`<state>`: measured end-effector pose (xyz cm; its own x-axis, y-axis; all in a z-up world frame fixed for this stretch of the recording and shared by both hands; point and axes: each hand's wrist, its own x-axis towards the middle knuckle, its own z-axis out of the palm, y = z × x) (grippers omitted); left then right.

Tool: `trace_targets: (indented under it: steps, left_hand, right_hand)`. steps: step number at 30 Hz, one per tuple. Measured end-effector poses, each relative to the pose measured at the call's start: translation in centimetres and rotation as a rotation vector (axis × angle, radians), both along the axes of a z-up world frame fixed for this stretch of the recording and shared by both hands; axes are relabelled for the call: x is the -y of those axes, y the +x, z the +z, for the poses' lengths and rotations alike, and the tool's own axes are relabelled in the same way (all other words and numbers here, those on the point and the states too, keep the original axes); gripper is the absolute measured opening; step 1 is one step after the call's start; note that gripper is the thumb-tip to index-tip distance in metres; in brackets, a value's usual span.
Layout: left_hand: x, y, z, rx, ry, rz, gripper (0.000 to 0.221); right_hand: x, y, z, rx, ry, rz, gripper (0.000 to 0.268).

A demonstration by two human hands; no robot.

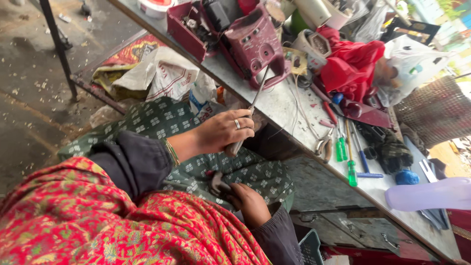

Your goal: The person disassembles a red plastic appliance housing using a hammer and screwdriver to pry it apart, then uses pliers to manipulate internal wires and components.

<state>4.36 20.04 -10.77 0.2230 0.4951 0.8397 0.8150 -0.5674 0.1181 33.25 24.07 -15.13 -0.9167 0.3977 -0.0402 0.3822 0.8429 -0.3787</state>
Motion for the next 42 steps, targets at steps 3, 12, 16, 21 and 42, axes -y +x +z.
trace_targets:
  steps: [3,12,16,21,42]
  left_hand:
    - [-0.8,0.2,0.2,0.038,0.010,-0.016,0.048]
    - [-1.3,0.9,0.7,0.188,-0.066,0.108,0.072]
    - [-1.8,0.9,0.1,0.291,-0.257,-0.003,0.088]
    - [-1.3,1.2,0.1,1.101,-0.807,-0.803,0.093]
    - [-4.0,5.6,0.6,2.160,-0.559,-0.915,0.030]
  right_hand:
    - [-1.9,2.1,-0.2,-0.205,-0.154,-0.056,0.036]
    - [-3.7,8.8,2.9,-0.481,-0.606,-0.428,0.039]
    - [-2.8,8.0,3.8,-0.442,-0.534,-0.453,0.038]
    - [-2.8,7.3,3.8,-0.419,-0.560,-0.463,0.033]
    - [-2.0,5.9,5.6,-0.419,-0.369,-0.323,0.033]
